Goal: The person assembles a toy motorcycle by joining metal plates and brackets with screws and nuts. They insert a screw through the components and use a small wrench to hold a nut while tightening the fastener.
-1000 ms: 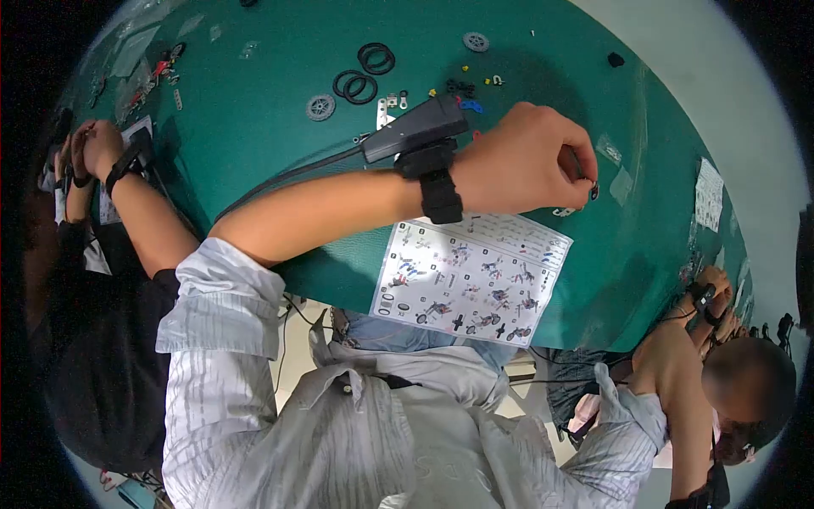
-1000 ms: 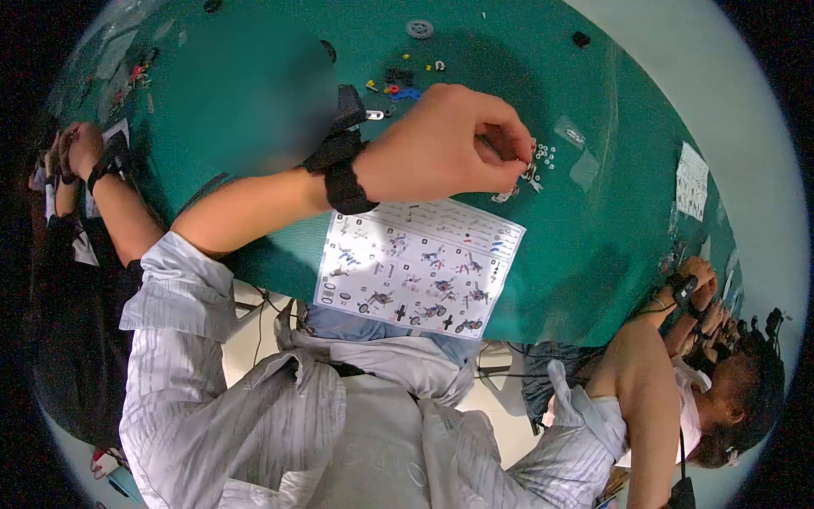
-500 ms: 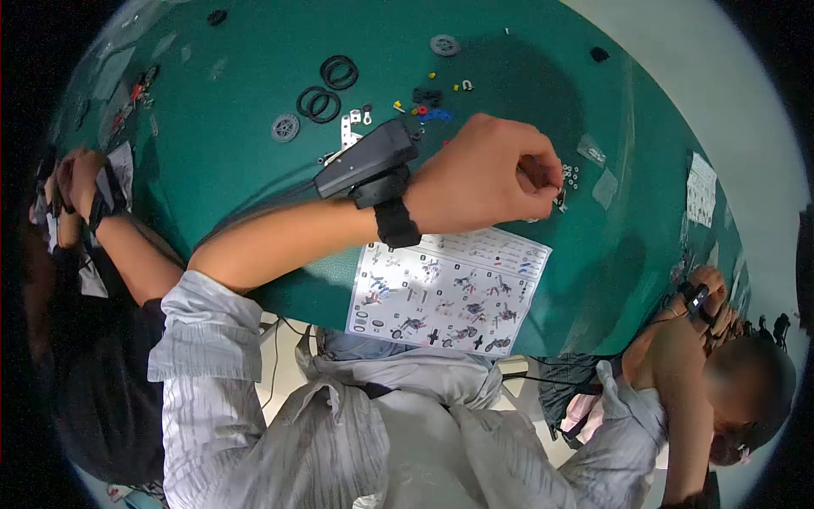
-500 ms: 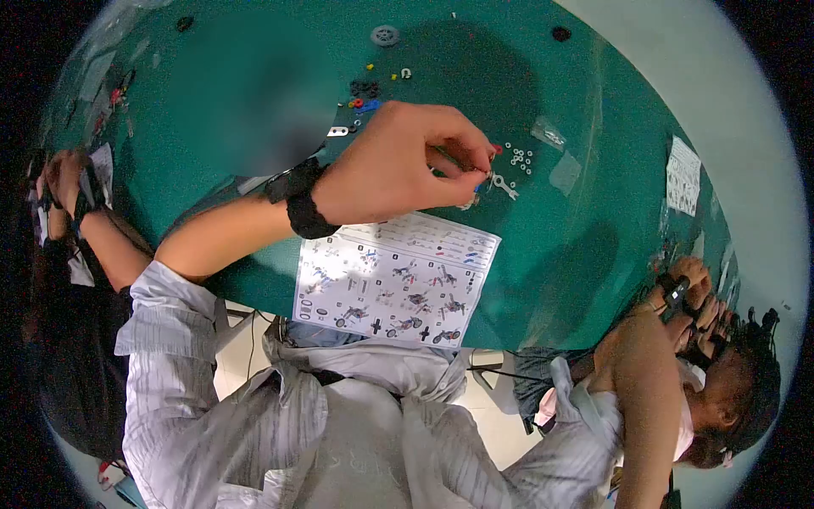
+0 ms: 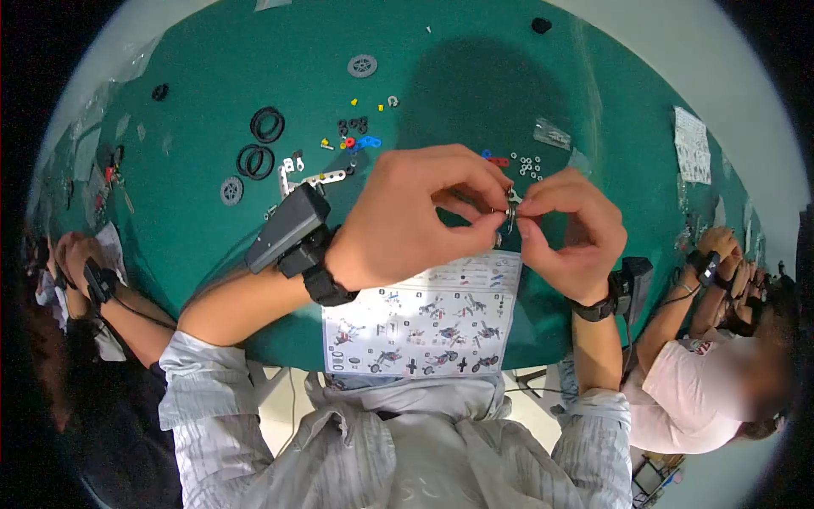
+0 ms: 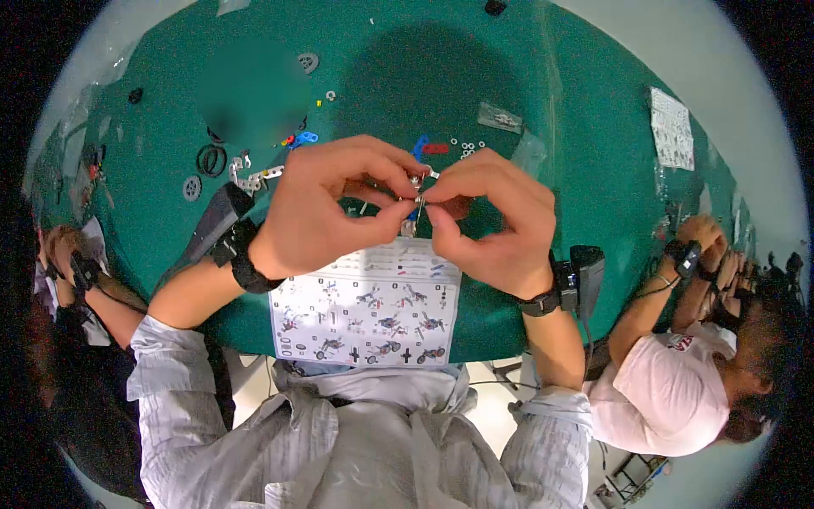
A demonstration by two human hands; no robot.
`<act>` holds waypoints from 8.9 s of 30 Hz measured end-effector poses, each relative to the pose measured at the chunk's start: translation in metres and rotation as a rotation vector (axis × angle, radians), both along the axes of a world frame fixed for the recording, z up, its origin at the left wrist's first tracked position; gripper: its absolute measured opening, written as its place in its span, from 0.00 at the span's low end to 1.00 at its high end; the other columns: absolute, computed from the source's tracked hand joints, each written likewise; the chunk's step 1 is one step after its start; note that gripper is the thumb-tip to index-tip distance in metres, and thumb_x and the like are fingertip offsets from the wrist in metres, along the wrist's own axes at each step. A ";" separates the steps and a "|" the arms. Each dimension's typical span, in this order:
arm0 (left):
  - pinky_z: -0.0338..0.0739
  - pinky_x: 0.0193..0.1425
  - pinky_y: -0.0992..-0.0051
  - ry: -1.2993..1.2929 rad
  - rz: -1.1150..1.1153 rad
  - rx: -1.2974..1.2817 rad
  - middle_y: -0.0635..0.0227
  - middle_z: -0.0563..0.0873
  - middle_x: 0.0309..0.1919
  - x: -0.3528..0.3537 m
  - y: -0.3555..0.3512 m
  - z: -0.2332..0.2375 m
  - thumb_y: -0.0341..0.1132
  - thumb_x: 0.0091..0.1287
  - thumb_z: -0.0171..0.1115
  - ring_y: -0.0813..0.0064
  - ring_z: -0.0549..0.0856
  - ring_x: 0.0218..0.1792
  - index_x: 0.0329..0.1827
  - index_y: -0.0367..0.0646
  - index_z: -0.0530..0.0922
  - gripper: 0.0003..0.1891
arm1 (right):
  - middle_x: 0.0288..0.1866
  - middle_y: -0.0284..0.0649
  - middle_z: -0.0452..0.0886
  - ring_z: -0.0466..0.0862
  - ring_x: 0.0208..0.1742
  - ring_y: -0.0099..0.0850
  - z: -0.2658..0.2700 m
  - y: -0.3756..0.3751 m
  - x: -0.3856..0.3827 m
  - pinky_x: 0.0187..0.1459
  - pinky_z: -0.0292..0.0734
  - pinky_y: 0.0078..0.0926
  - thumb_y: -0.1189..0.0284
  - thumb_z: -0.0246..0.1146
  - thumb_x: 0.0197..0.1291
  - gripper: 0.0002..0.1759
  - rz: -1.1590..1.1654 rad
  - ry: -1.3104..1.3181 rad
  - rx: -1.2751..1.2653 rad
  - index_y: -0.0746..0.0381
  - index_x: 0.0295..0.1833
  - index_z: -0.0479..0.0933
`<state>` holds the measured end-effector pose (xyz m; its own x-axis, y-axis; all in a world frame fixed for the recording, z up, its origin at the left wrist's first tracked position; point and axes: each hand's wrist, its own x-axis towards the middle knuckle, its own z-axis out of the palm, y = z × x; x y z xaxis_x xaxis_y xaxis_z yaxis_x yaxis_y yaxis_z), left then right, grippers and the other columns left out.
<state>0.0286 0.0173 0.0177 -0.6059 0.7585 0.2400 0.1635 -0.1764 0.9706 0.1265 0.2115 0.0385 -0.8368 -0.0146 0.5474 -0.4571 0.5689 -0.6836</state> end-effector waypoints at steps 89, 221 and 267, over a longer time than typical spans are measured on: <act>0.89 0.45 0.73 0.179 -0.088 -0.179 0.55 0.91 0.48 -0.004 -0.003 0.010 0.21 0.56 0.75 0.70 0.92 0.41 0.39 0.36 0.88 0.09 | 0.34 0.42 0.86 0.88 0.33 0.37 -0.021 0.006 0.015 0.33 0.83 0.29 0.84 0.76 0.45 0.14 0.093 -0.043 0.001 0.64 0.39 0.83; 0.84 0.40 0.83 -0.197 0.026 -0.091 0.57 0.91 0.52 -0.058 -0.012 0.015 0.22 0.67 0.69 0.79 0.90 0.44 0.46 0.30 0.87 0.07 | 0.34 0.42 0.81 0.86 0.34 0.43 -0.028 -0.026 -0.002 0.34 0.82 0.38 0.71 0.69 0.63 0.06 -0.077 -0.264 0.349 0.61 0.38 0.82; 0.83 0.54 0.76 -0.363 -0.233 -0.088 0.45 0.86 0.55 -0.049 -0.007 -0.006 0.15 0.62 0.66 0.74 0.89 0.47 0.42 0.31 0.83 0.07 | 0.33 0.40 0.84 0.82 0.26 0.23 -0.007 -0.017 -0.003 0.28 0.75 0.19 0.84 0.73 0.54 0.09 -0.144 -0.123 -0.164 0.66 0.42 0.84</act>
<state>-0.0207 0.0101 0.0117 -0.4495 0.8928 -0.0288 -0.2252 -0.0820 0.9709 0.1236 0.1945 0.0320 -0.8842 0.1905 0.4266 -0.2871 0.4989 -0.8177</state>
